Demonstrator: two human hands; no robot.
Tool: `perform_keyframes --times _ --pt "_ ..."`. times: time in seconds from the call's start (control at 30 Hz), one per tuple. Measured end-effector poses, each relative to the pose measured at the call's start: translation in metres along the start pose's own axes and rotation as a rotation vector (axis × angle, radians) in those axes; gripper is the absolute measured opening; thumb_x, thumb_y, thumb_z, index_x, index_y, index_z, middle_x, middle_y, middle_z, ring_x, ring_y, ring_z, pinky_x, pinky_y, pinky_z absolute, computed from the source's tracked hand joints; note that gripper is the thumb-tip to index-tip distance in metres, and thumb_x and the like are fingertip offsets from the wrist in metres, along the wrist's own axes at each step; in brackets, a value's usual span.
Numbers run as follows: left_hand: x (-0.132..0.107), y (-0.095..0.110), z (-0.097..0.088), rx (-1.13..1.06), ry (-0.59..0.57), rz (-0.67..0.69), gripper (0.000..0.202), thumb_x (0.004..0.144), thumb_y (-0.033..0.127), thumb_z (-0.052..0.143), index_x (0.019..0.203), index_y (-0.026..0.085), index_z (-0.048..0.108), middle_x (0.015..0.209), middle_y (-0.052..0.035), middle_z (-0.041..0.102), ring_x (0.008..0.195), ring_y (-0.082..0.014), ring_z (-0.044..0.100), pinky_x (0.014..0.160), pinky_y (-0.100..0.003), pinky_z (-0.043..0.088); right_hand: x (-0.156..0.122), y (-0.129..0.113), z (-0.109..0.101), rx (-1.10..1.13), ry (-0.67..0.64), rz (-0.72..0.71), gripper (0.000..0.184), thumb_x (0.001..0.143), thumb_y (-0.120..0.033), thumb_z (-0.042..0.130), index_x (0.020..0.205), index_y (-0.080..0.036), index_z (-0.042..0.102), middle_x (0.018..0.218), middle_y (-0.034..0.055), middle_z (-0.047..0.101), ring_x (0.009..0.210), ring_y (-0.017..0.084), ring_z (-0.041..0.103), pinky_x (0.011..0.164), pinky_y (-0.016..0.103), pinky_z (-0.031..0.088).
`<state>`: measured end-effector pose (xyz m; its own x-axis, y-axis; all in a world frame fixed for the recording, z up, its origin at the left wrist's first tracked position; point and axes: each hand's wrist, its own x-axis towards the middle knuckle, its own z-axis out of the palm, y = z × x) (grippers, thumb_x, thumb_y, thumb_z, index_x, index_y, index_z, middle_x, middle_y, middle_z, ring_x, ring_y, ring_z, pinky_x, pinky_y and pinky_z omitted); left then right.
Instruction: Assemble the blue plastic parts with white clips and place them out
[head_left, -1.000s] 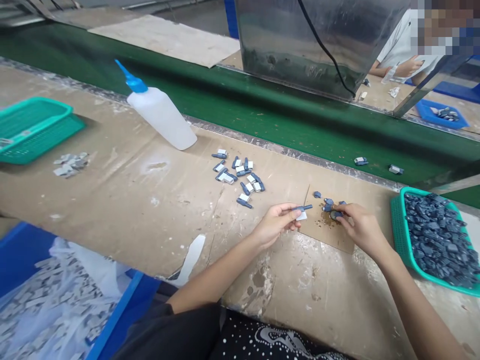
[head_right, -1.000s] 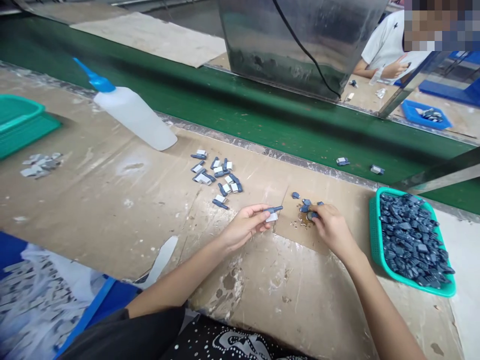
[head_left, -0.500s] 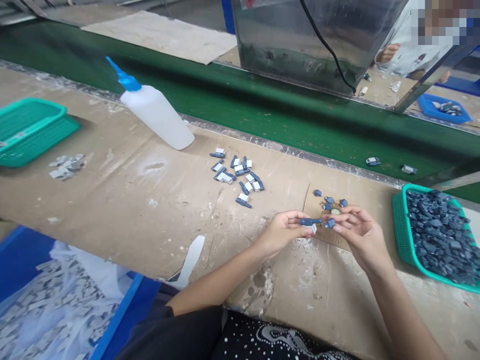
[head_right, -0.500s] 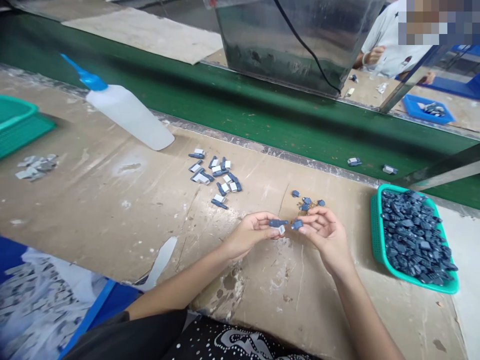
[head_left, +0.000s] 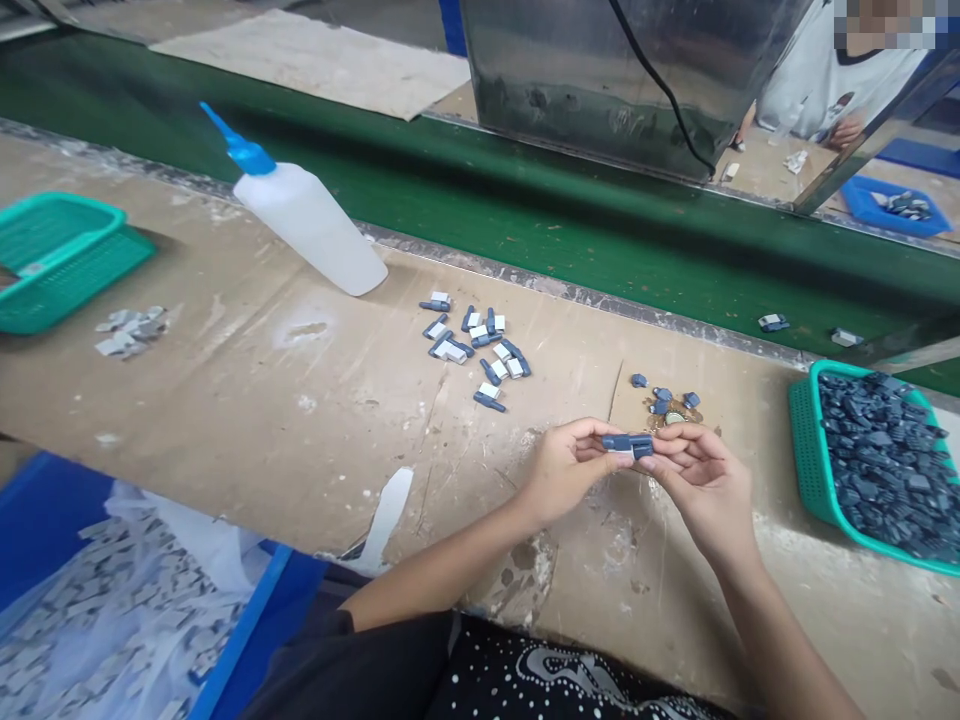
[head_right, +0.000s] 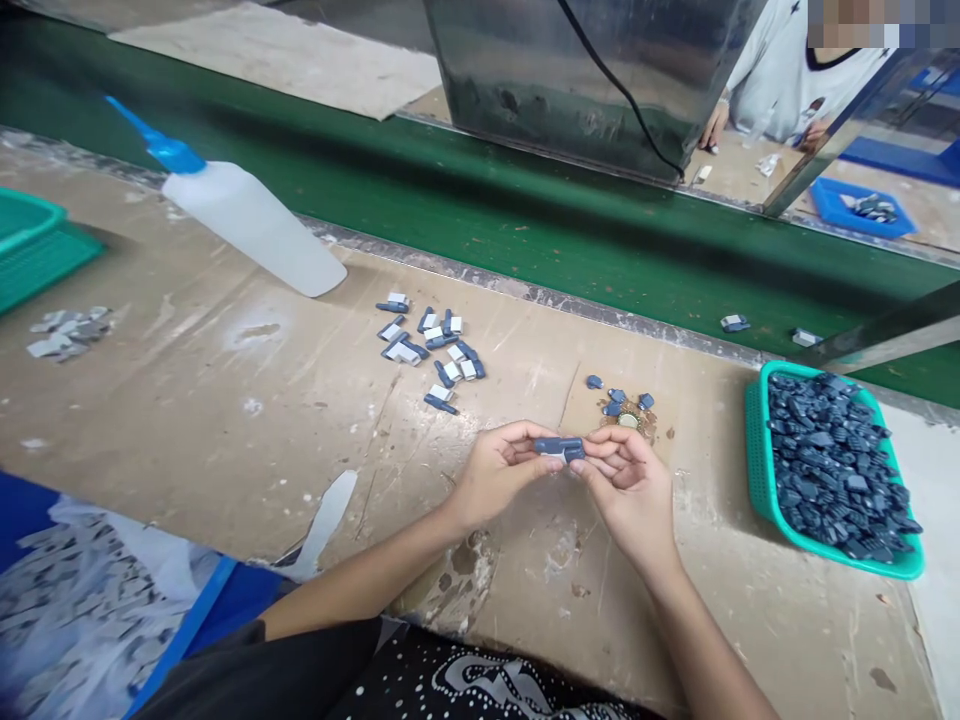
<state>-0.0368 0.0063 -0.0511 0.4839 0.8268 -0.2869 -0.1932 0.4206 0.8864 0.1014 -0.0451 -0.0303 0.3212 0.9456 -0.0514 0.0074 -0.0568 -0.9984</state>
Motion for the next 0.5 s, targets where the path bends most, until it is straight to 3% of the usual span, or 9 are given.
perform_keyframes --times 0.2,0.3,0.4,0.43,0.5 --pt "-0.016 -0.003 0.007 0.106 0.086 0.149 0.019 0.065 0.02 0.068 0.083 0.018 0.063 0.086 -0.0035 0.066 0.077 -0.0145 0.062 0.073 -0.026 0.049 -0.008 -0.001 0.007 -0.019 0.002 -0.095 0.019 0.07 -0.019 0.064 0.088 -0.022 0.059 0.085 0.005 0.066 0.084 0.02 0.063 0.074 0.033 0.055" --pt "-0.012 0.003 0.009 0.125 0.029 0.146 0.017 0.068 0.02 0.065 0.085 0.018 0.061 0.083 -0.0029 0.066 0.074 -0.0133 0.062 0.069 -0.024 0.049 -0.011 -0.001 0.003 -0.071 -0.088 -0.126 0.034 0.076 -0.019 0.058 0.11 -0.025 0.053 0.101 0.0059 0.063 0.098 0.021 0.059 0.085 0.039 0.05" --pt "0.024 0.02 0.012 0.173 -0.118 0.101 0.019 0.067 0.016 0.065 0.085 0.016 0.06 0.08 -0.0031 0.065 0.071 -0.0124 0.061 0.068 -0.023 0.049 -0.01 -0.003 -0.017 -0.249 -0.198 -0.183 0.062 0.078 -0.021 0.056 0.133 -0.029 0.028 0.123 0.006 0.051 0.111 0.022 0.049 0.097 0.045 0.039" --pt "0.044 0.027 0.015 0.2 -0.143 0.101 0.021 0.065 0.013 0.065 0.084 0.015 0.059 0.081 -0.0035 0.066 0.071 -0.0124 0.061 0.07 -0.024 0.048 -0.009 -0.004 -0.03 -0.332 -0.179 -0.225 0.067 0.078 -0.021 0.055 0.135 -0.029 0.022 0.128 0.0057 0.046 0.114 0.022 0.047 0.098 0.046 0.037" --pt "0.092 0.043 0.02 0.268 -0.126 0.119 0.023 0.063 0.008 0.064 0.085 0.014 0.058 0.08 -0.0046 0.065 0.07 -0.0122 0.061 0.071 -0.025 0.048 -0.009 -0.009 -0.064 -0.535 0.002 -0.34 0.066 0.078 -0.022 0.054 0.135 -0.029 0.022 0.13 0.0058 0.043 0.112 0.023 0.047 0.096 0.044 0.038"
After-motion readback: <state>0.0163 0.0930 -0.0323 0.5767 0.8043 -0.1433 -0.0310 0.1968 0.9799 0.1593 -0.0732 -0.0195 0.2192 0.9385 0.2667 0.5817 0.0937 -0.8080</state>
